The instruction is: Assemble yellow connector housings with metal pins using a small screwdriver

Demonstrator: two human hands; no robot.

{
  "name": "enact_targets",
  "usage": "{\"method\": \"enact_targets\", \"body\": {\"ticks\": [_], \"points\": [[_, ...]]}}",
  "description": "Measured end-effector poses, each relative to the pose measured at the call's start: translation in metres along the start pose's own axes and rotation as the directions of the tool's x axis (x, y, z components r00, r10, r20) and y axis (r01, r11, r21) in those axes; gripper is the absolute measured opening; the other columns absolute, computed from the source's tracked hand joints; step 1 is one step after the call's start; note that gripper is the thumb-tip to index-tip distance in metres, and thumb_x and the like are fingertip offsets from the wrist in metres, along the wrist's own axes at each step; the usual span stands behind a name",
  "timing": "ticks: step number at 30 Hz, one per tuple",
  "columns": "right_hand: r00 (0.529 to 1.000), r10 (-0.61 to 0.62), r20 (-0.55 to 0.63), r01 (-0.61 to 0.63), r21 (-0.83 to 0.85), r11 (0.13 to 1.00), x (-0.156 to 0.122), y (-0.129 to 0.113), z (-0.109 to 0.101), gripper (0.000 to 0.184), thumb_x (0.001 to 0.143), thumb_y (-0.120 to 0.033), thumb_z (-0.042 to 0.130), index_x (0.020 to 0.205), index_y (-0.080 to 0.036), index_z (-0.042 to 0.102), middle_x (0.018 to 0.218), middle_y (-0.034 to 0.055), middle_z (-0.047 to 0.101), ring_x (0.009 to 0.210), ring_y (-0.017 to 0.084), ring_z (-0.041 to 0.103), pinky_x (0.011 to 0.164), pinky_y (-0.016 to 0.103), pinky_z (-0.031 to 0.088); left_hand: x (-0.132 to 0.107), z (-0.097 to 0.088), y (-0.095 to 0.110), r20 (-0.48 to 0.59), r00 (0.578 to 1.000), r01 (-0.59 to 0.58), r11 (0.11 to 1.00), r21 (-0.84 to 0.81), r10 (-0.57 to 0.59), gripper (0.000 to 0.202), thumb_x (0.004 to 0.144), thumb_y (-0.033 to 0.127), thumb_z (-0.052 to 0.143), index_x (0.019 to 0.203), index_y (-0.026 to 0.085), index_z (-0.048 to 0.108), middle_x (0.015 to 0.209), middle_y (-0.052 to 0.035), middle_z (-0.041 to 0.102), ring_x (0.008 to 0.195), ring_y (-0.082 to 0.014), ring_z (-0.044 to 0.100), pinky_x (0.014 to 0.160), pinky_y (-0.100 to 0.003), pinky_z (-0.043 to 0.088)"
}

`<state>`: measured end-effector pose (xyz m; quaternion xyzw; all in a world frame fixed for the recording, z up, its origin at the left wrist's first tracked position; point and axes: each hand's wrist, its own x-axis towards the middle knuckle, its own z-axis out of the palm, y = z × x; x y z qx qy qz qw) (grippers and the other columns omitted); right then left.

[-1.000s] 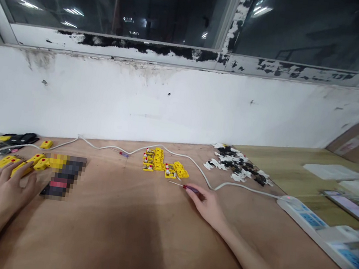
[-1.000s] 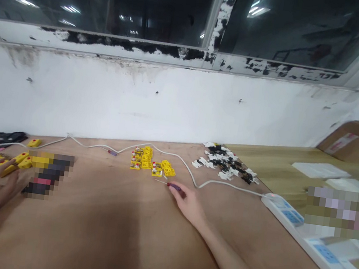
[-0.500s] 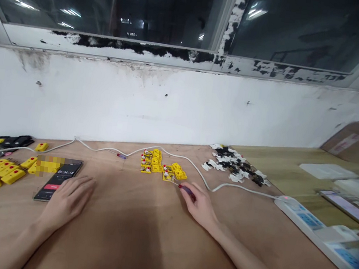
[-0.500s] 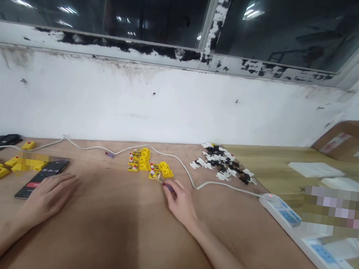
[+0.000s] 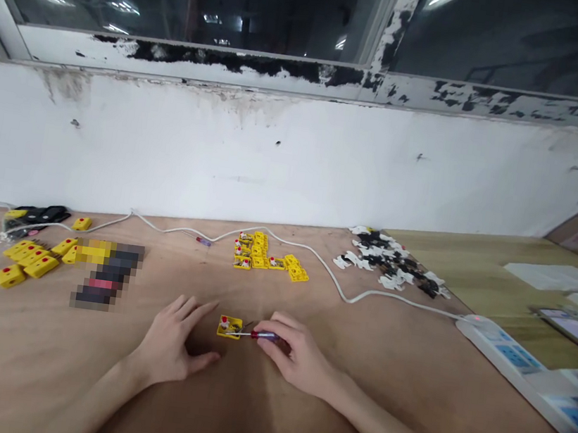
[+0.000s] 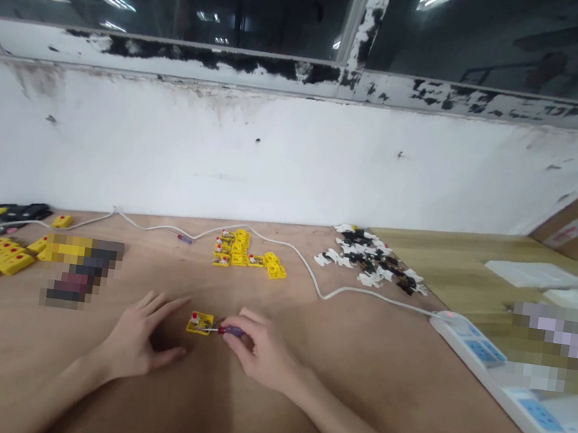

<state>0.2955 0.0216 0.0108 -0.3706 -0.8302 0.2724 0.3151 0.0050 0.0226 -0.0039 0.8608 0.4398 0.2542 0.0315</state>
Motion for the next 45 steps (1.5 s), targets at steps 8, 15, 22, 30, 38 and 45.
{"method": "enact_targets", "body": {"ticks": [8, 15, 22, 30, 38, 45], "points": [[0.969, 0.042, -0.245, -0.019, 0.098, 0.995, -0.002, 0.008, -0.004, 0.018, 0.097, -0.032, 0.056, 0.104, -0.021, 0.069, 0.083, 0.0051, 0.063, 0.069, 0.017, 0.057, 0.063, 0.029, 0.045, 0.026, 0.012, -0.002, 0.003, 0.999, 0.032, 0.980, -0.197, -0.032, 0.028, 0.073, 0.032, 0.078, 0.099, 0.024, 0.071, 0.132, -0.0114, 0.057, 0.129, -0.0351, 0.043, 0.104, -0.055, 0.041], [0.834, 0.162, -0.527, -0.125, 0.104, 0.987, 0.002, 0.037, -0.013, 0.018, 0.093, -0.036, 0.062, 0.099, -0.022, 0.071, 0.095, 0.0065, 0.073, 0.083, 0.021, 0.066, 0.069, 0.030, 0.052, 0.042, 0.013, -0.017, -0.102, 0.990, 0.064, 0.956, -0.287, -0.097, 0.025, 0.074, 0.031, 0.078, 0.097, 0.025, 0.069, 0.122, -0.0072, 0.063, 0.121, -0.0291, 0.052, 0.104, -0.050, 0.042], [0.716, 0.094, -0.692, -0.176, -0.048, 0.983, 0.003, 0.059, -0.038, 0.018, 0.092, -0.035, 0.063, 0.099, -0.021, 0.072, 0.091, 0.0058, 0.071, 0.074, 0.019, 0.062, 0.069, 0.032, 0.050, 0.046, 0.016, -0.025, -0.133, 0.986, 0.059, 0.955, -0.291, -0.101, 0.025, 0.075, 0.031, 0.077, 0.097, 0.024, 0.068, 0.117, -0.0067, 0.065, 0.116, -0.0273, 0.056, 0.102, -0.047, 0.044], [0.647, 0.199, -0.736, -0.274, 0.019, 0.962, 0.002, 0.090, -0.058, 0.028, 0.092, -0.045, 0.061, 0.094, -0.018, 0.070, 0.092, 0.0083, 0.071, 0.082, 0.023, 0.064, 0.072, 0.034, 0.050, 0.043, 0.022, -0.027, -0.014, 0.996, 0.081, 0.968, -0.236, -0.087, 0.025, 0.077, 0.036, 0.076, 0.096, 0.023, 0.068, 0.119, -0.0070, 0.063, 0.115, -0.0274, 0.054, 0.102, -0.047, 0.043], [0.820, 0.193, -0.539, -0.192, 0.060, 0.980, -0.001, 0.064, -0.043, 0.022, 0.095, -0.040, 0.059, 0.096, -0.021, 0.071, 0.096, 0.0068, 0.071, 0.085, 0.021, 0.064, 0.076, 0.032, 0.050, 0.043, 0.021, -0.024, 0.053, 0.997, 0.069, 0.985, -0.157, -0.061, 0.030, 0.083, 0.040, 0.070, 0.109, 0.026, 0.067, 0.121, -0.0065, 0.063, 0.115, -0.0274, 0.054, 0.098, -0.046, 0.044], [0.918, 0.217, -0.332, -0.148, 0.220, 0.964, -0.009, 0.034, -0.028, 0.020, 0.095, -0.038, 0.059, 0.092, -0.021, 0.070, 0.089, 0.0042, 0.072, 0.084, 0.020, 0.065, 0.079, 0.029, 0.051, 0.044, 0.020, -0.025, 0.044, 0.996, 0.084, 0.976, -0.201, -0.077, 0.027, 0.081, 0.040, 0.072, 0.103, 0.026, 0.068, 0.120, -0.0061, 0.064, 0.112, -0.0268, 0.057, 0.097, -0.046, 0.044]]}}
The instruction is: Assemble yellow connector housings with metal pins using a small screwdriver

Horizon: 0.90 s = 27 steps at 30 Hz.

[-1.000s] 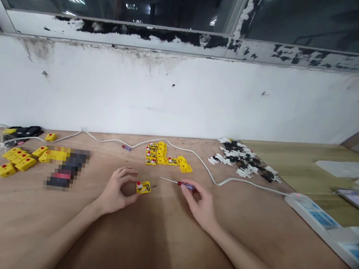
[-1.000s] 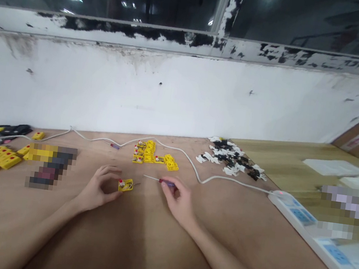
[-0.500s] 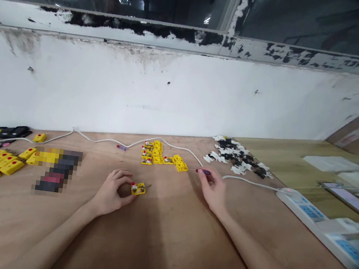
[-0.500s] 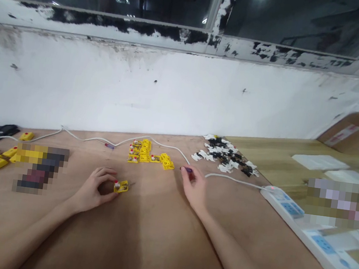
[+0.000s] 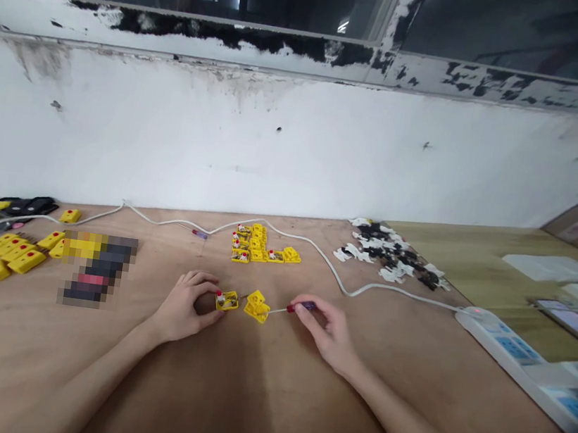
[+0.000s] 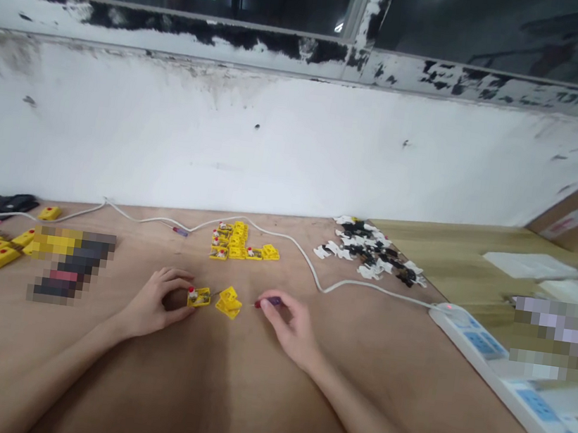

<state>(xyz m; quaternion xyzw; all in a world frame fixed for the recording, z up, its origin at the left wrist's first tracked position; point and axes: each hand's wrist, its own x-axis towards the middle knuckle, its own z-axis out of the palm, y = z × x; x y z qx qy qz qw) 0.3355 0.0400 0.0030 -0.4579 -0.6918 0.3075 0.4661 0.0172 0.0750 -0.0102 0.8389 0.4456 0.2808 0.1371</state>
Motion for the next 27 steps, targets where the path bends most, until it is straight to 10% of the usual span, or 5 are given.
{"method": "enact_targets", "body": {"ticks": [8, 15, 27], "points": [[0.978, 0.108, -0.180, -0.088, 0.116, 0.989, -0.002, 0.001, 0.000, 0.026, 0.091, -0.045, 0.065, 0.092, -0.020, 0.071, 0.073, 0.0022, 0.066, 0.060, 0.015, 0.058, 0.057, 0.026, 0.046, -0.003, 0.000, -0.002, -0.114, 0.993, 0.020, 0.996, -0.092, -0.030, 0.032, 0.082, 0.025, 0.069, 0.113, 0.026, 0.062, 0.105, -0.0020, 0.072, 0.096, -0.0221, 0.064, 0.086, -0.038, 0.049], [0.937, 0.124, -0.327, -0.104, 0.079, 0.991, 0.009, 0.017, -0.004, 0.029, 0.086, -0.049, 0.068, 0.093, -0.020, 0.071, 0.077, 0.0036, 0.068, 0.059, 0.016, 0.057, 0.055, 0.028, 0.047, -0.006, 0.000, 0.001, -0.153, 0.977, -0.120, 0.979, 0.167, 0.147, 0.029, 0.093, 0.016, 0.051, 0.120, 0.024, 0.062, 0.109, -0.0058, 0.071, 0.098, -0.0212, 0.064, 0.085, -0.037, 0.047], [0.999, -0.049, -0.017, 0.044, -0.221, 0.974, 0.009, 0.013, -0.001, 0.021, 0.094, -0.036, 0.059, 0.102, -0.023, 0.073, 0.095, 0.0072, 0.067, 0.084, 0.022, 0.064, 0.075, 0.034, 0.052, -0.006, 0.000, -0.002, -0.309, 0.951, 0.113, 0.959, 0.261, -0.028, 0.029, 0.093, 0.025, 0.054, 0.120, 0.023, 0.064, 0.104, -0.0070, 0.072, 0.093, -0.0244, 0.065, 0.084, -0.039, 0.047]]}}
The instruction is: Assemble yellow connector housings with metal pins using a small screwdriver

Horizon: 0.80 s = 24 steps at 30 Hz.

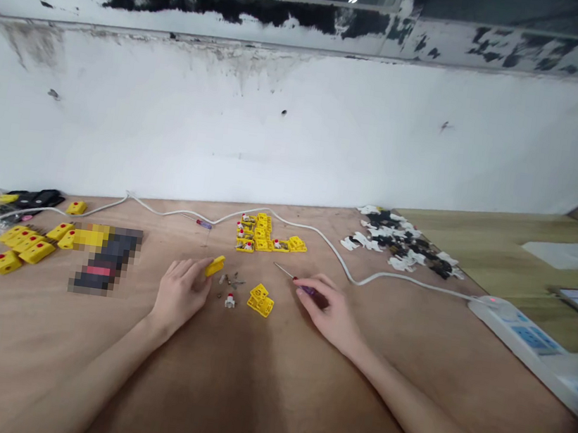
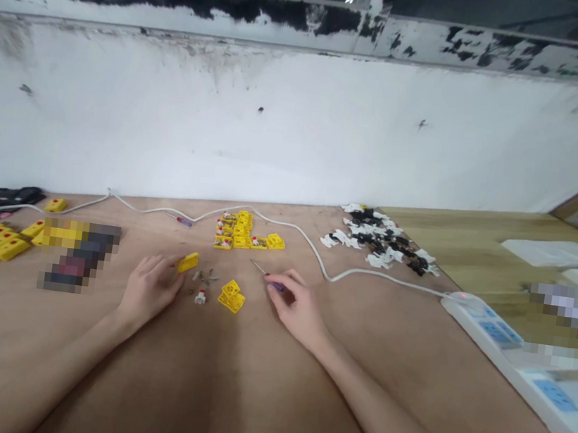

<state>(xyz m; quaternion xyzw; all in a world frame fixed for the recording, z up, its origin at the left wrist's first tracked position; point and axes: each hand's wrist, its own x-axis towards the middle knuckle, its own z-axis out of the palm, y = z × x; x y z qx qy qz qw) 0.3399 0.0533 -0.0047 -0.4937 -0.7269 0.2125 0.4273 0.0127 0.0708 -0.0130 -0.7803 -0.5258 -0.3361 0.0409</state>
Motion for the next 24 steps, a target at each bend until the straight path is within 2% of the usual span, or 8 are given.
{"method": "enact_targets", "body": {"ticks": [4, 7, 10, 15, 17, 19, 22, 24], "points": [[0.997, -0.063, 0.052, 0.066, -0.059, 0.996, -0.001, -0.001, 0.000, 0.020, 0.095, -0.030, 0.056, 0.102, -0.025, 0.074, 0.097, 0.0071, 0.064, 0.086, 0.021, 0.062, 0.076, 0.035, 0.050, 0.005, 0.000, -0.004, 0.050, 0.975, 0.210, 0.973, 0.096, -0.215, 0.033, 0.086, 0.043, 0.064, 0.113, 0.024, 0.069, 0.112, -0.0092, 0.070, 0.106, -0.0331, 0.060, 0.089, -0.047, 0.045], [0.996, -0.073, 0.047, 0.080, -0.143, 0.986, 0.000, 0.004, 0.002, 0.019, 0.094, -0.027, 0.057, 0.097, -0.025, 0.076, 0.098, 0.0079, 0.063, 0.093, 0.024, 0.061, 0.084, 0.040, 0.049, 0.006, 0.002, -0.007, 0.107, 0.945, 0.293, 0.946, 0.140, -0.308, 0.035, 0.085, 0.051, 0.064, 0.108, 0.025, 0.073, 0.121, -0.0115, 0.065, 0.115, -0.0375, 0.055, 0.092, -0.052, 0.044], [0.997, -0.066, 0.047, 0.075, -0.216, 0.973, 0.002, 0.011, 0.003, 0.018, 0.091, -0.025, 0.058, 0.094, -0.024, 0.076, 0.099, 0.0085, 0.064, 0.099, 0.027, 0.060, 0.091, 0.045, 0.046, 0.005, 0.004, -0.010, 0.118, 0.942, 0.300, 0.946, 0.120, -0.314, 0.037, 0.086, 0.051, 0.063, 0.110, 0.025, 0.072, 0.121, -0.0129, 0.064, 0.115, -0.0379, 0.054, 0.092, -0.054, 0.043], [0.996, -0.055, 0.076, 0.073, -0.262, 0.962, 0.001, 0.015, 0.004, 0.019, 0.092, -0.024, 0.057, 0.097, -0.026, 0.076, 0.101, 0.0078, 0.066, 0.100, 0.027, 0.059, 0.092, 0.047, 0.045, 0.008, 0.003, -0.011, 0.098, 0.942, 0.322, 0.946, 0.017, -0.322, 0.033, 0.083, 0.047, 0.067, 0.106, 0.024, 0.072, 0.115, -0.0106, 0.067, 0.112, -0.0355, 0.056, 0.094, -0.055, 0.044], [0.995, -0.058, 0.079, 0.077, -0.270, 0.960, 0.001, 0.015, 0.004, 0.019, 0.092, -0.024, 0.057, 0.097, -0.026, 0.075, 0.102, 0.0076, 0.066, 0.101, 0.027, 0.059, 0.092, 0.047, 0.045, 0.010, -0.001, -0.008, 0.059, 0.954, 0.299, 0.950, -0.090, -0.295, 0.032, 0.084, 0.045, 0.068, 0.107, 0.023, 0.070, 0.114, -0.0088, 0.067, 0.111, -0.0319, 0.058, 0.098, -0.052, 0.044], [0.995, -0.063, 0.078, 0.082, -0.271, 0.959, 0.001, 0.014, 0.004, 0.019, 0.092, -0.024, 0.057, 0.097, -0.026, 0.075, 0.102, 0.0077, 0.066, 0.101, 0.027, 0.059, 0.092, 0.047, 0.045, 0.010, -0.007, -0.003, 0.030, 0.978, 0.209, 0.956, -0.208, -0.207, 0.030, 0.086, 0.043, 0.067, 0.109, 0.024, 0.068, 0.117, -0.0075, 0.066, 0.113, -0.0284, 0.057, 0.102, -0.049, 0.044], [0.994, -0.075, 0.074, 0.092, -0.271, 0.958, 0.001, 0.014, 0.004, 0.019, 0.092, -0.024, 0.057, 0.096, -0.026, 0.075, 0.102, 0.0076, 0.065, 0.100, 0.027, 0.059, 0.092, 0.047, 0.045, 0.007, -0.017, 0.013, 0.067, 0.998, 0.008, 0.946, -0.325, 0.015, 0.028, 0.085, 0.038, 0.068, 0.111, 0.025, 0.067, 0.121, -0.0075, 0.063, 0.119, -0.0274, 0.054, 0.105, -0.047, 0.044], [0.994, -0.082, 0.072, 0.099, -0.273, 0.957, 0.001, 0.015, 0.004, 0.019, 0.092, -0.023, 0.056, 0.096, -0.026, 0.075, 0.102, 0.0075, 0.065, 0.100, 0.026, 0.059, 0.092, 0.047, 0.045, 0.000, -0.022, 0.028, 0.117, 0.982, -0.096, 0.924, -0.369, 0.149, 0.030, 0.083, 0.036, 0.070, 0.111, 0.026, 0.067, 0.123, -0.0083, 0.062, 0.124, -0.0289, 0.051, 0.108, -0.049, 0.041]]}}
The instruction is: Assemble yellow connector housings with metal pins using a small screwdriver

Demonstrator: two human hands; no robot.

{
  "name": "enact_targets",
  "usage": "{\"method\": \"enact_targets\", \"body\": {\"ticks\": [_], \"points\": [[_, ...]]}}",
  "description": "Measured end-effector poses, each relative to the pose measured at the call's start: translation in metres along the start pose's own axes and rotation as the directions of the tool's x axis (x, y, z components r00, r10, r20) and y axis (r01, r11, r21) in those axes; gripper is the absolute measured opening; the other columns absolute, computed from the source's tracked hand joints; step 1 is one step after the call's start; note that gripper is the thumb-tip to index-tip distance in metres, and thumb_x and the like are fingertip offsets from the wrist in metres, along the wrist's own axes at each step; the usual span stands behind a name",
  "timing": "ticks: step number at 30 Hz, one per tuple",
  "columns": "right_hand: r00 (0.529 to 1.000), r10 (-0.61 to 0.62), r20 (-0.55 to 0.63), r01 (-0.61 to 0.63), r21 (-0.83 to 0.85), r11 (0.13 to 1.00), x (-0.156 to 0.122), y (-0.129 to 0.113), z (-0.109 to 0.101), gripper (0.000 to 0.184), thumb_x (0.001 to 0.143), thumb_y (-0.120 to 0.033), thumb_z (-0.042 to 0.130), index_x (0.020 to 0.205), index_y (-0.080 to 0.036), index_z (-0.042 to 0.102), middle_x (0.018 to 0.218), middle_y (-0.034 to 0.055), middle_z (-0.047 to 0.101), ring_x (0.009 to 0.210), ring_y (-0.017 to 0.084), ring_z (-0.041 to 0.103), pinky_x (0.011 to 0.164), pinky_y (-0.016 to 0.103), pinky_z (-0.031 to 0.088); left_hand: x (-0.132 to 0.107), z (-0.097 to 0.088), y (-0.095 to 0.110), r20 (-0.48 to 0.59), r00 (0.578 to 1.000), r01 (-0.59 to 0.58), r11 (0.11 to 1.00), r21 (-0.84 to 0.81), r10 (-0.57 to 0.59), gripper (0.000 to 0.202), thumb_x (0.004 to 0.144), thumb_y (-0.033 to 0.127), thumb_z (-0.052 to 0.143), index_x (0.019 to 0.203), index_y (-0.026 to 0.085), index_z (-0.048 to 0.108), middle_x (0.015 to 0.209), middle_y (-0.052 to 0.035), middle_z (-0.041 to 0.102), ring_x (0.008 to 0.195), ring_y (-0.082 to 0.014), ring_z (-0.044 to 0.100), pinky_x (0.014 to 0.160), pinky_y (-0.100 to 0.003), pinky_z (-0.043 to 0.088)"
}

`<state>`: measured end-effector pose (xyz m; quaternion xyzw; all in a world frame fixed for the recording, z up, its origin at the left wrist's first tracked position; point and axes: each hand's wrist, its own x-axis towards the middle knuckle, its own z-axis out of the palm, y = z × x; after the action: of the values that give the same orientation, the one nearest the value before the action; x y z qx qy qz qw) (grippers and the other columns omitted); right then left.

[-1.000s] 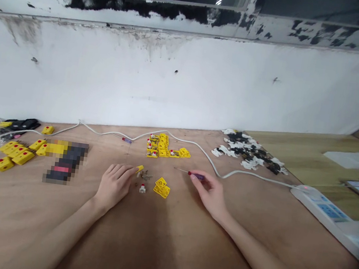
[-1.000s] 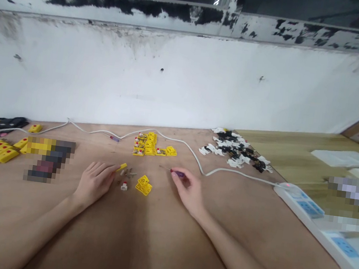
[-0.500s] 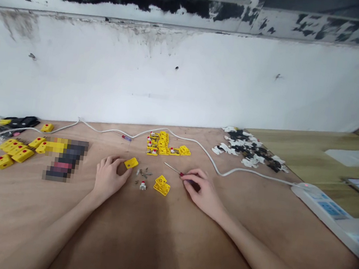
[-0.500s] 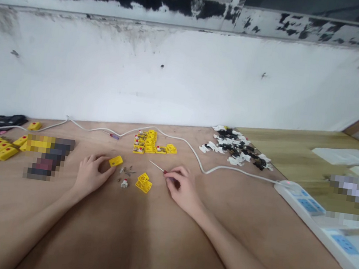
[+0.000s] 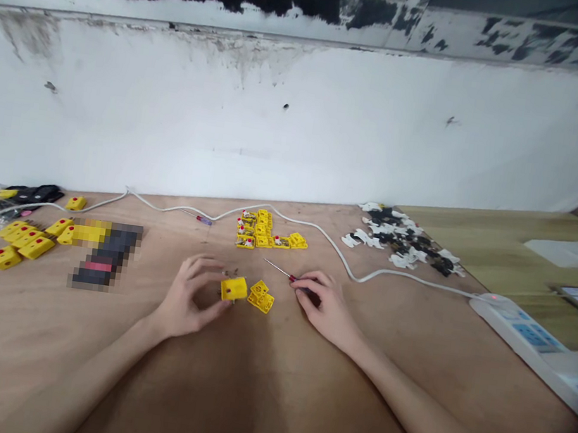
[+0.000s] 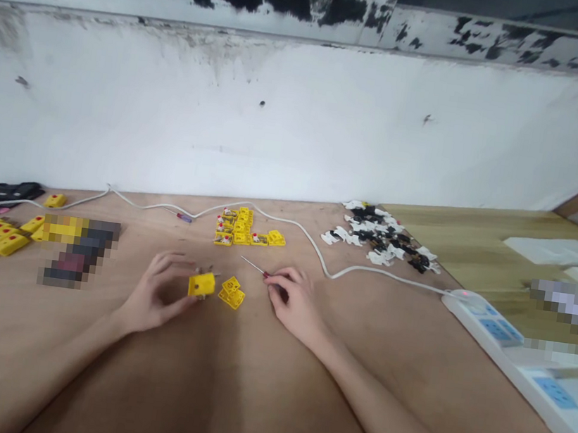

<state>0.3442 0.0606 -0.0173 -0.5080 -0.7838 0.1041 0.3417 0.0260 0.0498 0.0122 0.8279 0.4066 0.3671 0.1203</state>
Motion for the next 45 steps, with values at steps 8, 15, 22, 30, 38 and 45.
{"method": "enact_targets", "body": {"ticks": [8, 15, 22, 30, 38, 45], "points": [[0.997, -0.075, -0.016, 0.073, -0.109, 0.991, -0.002, -0.013, -0.005, 0.021, 0.093, -0.023, 0.057, 0.103, -0.027, 0.074, 0.118, 0.0095, 0.063, 0.110, 0.030, 0.056, 0.096, 0.051, 0.045, -0.018, 0.023, 0.053, 0.389, 0.896, -0.184, 0.976, -0.114, 0.214, 0.042, 0.082, 0.037, 0.071, 0.123, 0.030, 0.065, 0.131, -0.0109, 0.058, 0.131, -0.0333, 0.046, 0.109, -0.054, 0.039], [0.910, -0.315, 0.271, 0.341, -0.055, 0.939, -0.001, -0.043, -0.005, 0.050, 0.096, -0.029, 0.056, 0.145, -0.031, 0.047, 0.150, 0.0064, 0.046, 0.137, 0.031, 0.039, 0.112, 0.053, 0.036, -0.016, 0.018, 0.055, 0.432, 0.843, -0.274, 0.948, -0.165, 0.319, 0.039, 0.082, 0.044, 0.070, 0.119, 0.031, 0.067, 0.129, -0.0085, 0.061, 0.130, -0.0316, 0.048, 0.109, -0.049, 0.040], [0.964, -0.210, 0.166, 0.227, -0.091, 0.970, 0.002, -0.035, -0.003, 0.030, 0.097, -0.031, 0.057, 0.126, -0.028, 0.065, 0.123, 0.0080, 0.067, 0.121, 0.030, 0.052, 0.104, 0.051, 0.040, 0.000, -0.015, -0.006, 0.384, 0.901, -0.264, 0.958, 0.116, 0.202, 0.027, 0.080, 0.036, 0.064, 0.104, 0.024, 0.070, 0.094, -0.0097, 0.067, 0.089, -0.0255, 0.063, 0.081, -0.040, 0.049], [0.966, -0.222, 0.129, 0.229, -0.034, 0.973, -0.001, -0.031, 0.000, 0.038, 0.086, -0.019, 0.062, 0.123, -0.024, 0.063, 0.119, 0.0081, 0.068, 0.117, 0.030, 0.053, 0.101, 0.050, 0.042, -0.006, -0.052, -0.079, 0.249, 0.962, 0.027, 0.943, 0.332, -0.115, 0.034, 0.085, 0.044, 0.058, 0.110, 0.024, 0.070, 0.073, -0.0013, 0.067, 0.065, -0.0175, 0.062, 0.063, -0.028, 0.045], [0.962, -0.273, 0.026, 0.272, 0.030, 0.962, 0.000, -0.030, -0.002, 0.032, 0.090, -0.018, 0.060, 0.122, -0.024, 0.061, 0.119, 0.0088, 0.066, 0.112, 0.027, 0.056, 0.097, 0.049, 0.044, -0.003, -0.054, -0.083, 0.174, 0.911, 0.273, 0.864, 0.422, -0.373, 0.051, 0.094, 0.057, 0.046, 0.124, 0.021, 0.066, 0.066, 0.0003, 0.061, 0.061, -0.0173, 0.058, 0.058, -0.027, 0.035], [0.940, -0.340, 0.028, 0.325, 0.226, 0.918, -0.015, -0.054, -0.002, 0.033, 0.092, -0.013, 0.057, 0.122, -0.025, 0.060, 0.116, 0.0069, 0.067, 0.118, 0.025, 0.054, 0.104, 0.049, 0.042, -0.005, -0.052, -0.089, 0.172, 0.898, 0.299, 0.849, 0.436, -0.404, 0.054, 0.094, 0.057, 0.044, 0.136, 0.025, 0.058, 0.069, 0.0005, 0.063, 0.064, -0.0185, 0.060, 0.058, -0.027, 0.033]]}}
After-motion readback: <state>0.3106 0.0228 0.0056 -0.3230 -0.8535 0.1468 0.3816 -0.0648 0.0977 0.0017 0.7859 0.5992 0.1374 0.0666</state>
